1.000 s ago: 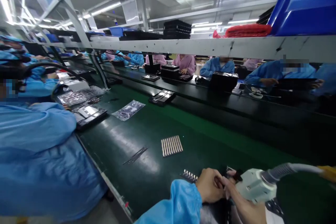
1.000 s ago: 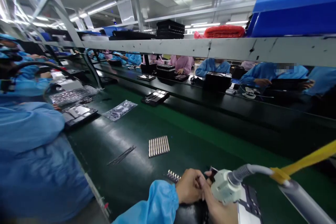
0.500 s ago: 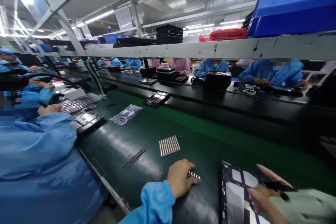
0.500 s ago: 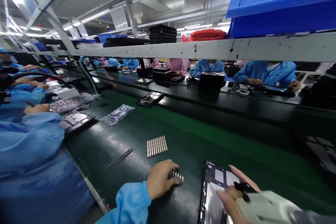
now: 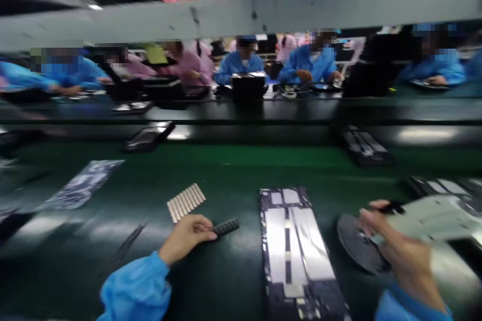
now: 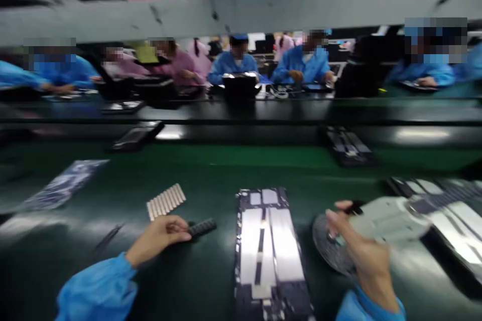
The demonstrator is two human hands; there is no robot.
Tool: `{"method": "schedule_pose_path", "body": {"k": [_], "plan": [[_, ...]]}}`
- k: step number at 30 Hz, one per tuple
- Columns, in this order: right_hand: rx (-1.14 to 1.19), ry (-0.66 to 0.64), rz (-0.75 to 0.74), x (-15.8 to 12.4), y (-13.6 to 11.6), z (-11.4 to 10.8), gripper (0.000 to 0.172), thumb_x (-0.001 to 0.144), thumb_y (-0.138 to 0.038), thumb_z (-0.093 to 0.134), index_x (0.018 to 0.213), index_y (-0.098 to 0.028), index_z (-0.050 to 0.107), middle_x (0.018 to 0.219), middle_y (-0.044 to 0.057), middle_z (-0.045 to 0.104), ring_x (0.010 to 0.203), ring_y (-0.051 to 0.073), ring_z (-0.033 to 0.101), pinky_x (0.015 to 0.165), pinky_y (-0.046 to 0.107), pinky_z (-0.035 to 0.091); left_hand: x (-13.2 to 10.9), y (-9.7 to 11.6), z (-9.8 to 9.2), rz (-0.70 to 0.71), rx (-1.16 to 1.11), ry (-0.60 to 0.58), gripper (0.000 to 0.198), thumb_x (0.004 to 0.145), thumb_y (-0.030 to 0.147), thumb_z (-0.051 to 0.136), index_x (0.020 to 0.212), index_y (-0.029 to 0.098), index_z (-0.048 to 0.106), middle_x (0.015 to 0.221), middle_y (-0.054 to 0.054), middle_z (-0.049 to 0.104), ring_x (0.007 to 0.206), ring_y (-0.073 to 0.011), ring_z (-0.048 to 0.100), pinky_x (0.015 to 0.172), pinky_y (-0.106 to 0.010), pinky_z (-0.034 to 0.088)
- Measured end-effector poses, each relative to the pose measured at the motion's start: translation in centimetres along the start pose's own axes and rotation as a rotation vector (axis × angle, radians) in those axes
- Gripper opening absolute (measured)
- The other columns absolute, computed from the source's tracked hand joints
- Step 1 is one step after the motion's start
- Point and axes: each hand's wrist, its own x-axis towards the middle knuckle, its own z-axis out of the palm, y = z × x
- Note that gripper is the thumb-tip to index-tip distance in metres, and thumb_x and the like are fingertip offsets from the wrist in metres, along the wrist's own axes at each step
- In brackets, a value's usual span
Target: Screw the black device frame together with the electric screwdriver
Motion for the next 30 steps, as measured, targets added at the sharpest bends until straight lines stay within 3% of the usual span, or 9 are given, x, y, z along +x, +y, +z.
{"method": "schedule_pose_path", "body": {"k": [5, 11, 13, 17, 20, 22, 30], "plan": [[0.213, 0.062, -0.033, 1.1, 0.6, -1.0, 0.032, 0.065, -0.027, 0.080, 0.084, -0.020, 0.055, 0.044, -0.009, 0.052, 0.039, 0.014, 0.050, 0.049, 0.032, 0.044, 1.1, 0.5, -0.7, 0.034, 0.203, -0.087, 0.033, 0.058, 0.053, 0.069, 0.065, 0.021, 0.072, 0.066, -0.001, 0.072, 0.068, -0.0214, 0.066, 0.063, -0.026, 0.048], [0.179, 0.080, -0.061, 1.2, 1.7, -0.3, 0.029, 0.069, -0.022, 0.077, 0.092, -0.016, 0.062, 0.046, -0.007, 0.057, 0.039, 0.013, 0.052, 0.048, 0.031, 0.045, 0.2, 0.5, 0.7, 0.054, 0.557, 0.166, 0.035, 0.066, 0.056, 0.059, 0.069, 0.024, 0.073, 0.074, -0.004, 0.073, 0.073, -0.0264, 0.066, 0.062, -0.030, 0.045], [0.166, 0.078, -0.057, 1.2, 1.6, 0.0, 0.029, 0.069, -0.021, 0.076, 0.094, -0.016, 0.063, 0.046, -0.007, 0.058, 0.040, 0.013, 0.052, 0.048, 0.030, 0.046, -0.1, 0.3, 0.9, 0.081, 0.590, 0.201, 0.036, 0.068, 0.057, 0.057, 0.067, 0.024, 0.072, 0.074, -0.004, 0.073, 0.074, -0.0273, 0.066, 0.063, -0.031, 0.046], [0.142, 0.069, -0.044, 1.3, 1.2, 0.4, 0.028, 0.071, -0.020, 0.075, 0.095, -0.015, 0.062, 0.045, -0.007, 0.057, 0.040, 0.012, 0.052, 0.048, 0.029, 0.046, -0.4, -1.0, 1.0, 0.204, 0.451, 0.208, 0.041, 0.068, 0.064, 0.058, 0.065, 0.024, 0.069, 0.083, -0.004, 0.073, 0.079, -0.0259, 0.067, 0.072, -0.032, 0.050], [0.144, 0.052, -0.030, 1.1, 1.1, 0.6, 0.028, 0.071, -0.021, 0.074, 0.095, -0.015, 0.062, 0.045, -0.006, 0.057, 0.039, 0.012, 0.051, 0.046, 0.028, 0.045, -0.8, -2.5, 1.2, 0.222, 0.311, 0.365, 0.048, 0.067, 0.070, 0.060, 0.071, 0.024, 0.069, 0.094, -0.004, 0.074, 0.087, -0.0267, 0.068, 0.082, -0.034, 0.052], [0.155, 0.039, -0.021, 1.0, 1.1, 0.7, 0.028, 0.071, -0.021, 0.074, 0.095, -0.015, 0.062, 0.045, -0.007, 0.057, 0.039, 0.012, 0.051, 0.045, 0.028, 0.045, -1.3, -2.9, 1.8, 0.244, 0.255, 0.464, 0.051, 0.069, 0.073, 0.059, 0.077, 0.024, 0.070, 0.090, -0.004, 0.074, 0.086, -0.0262, 0.069, 0.085, -0.035, 0.052], [0.130, 0.032, -0.021, 1.1, 1.7, 1.1, 0.027, 0.068, -0.025, 0.076, 0.089, -0.017, 0.061, 0.044, -0.006, 0.056, 0.037, 0.013, 0.051, 0.044, 0.029, 0.046, -1.7, 0.0, 5.1, 0.527, 0.173, 0.422, 0.037, 0.074, 0.058, 0.067, 0.082, 0.023, 0.075, 0.081, -0.002, 0.075, 0.068, -0.0178, 0.070, 0.070, -0.025, 0.056]]}}
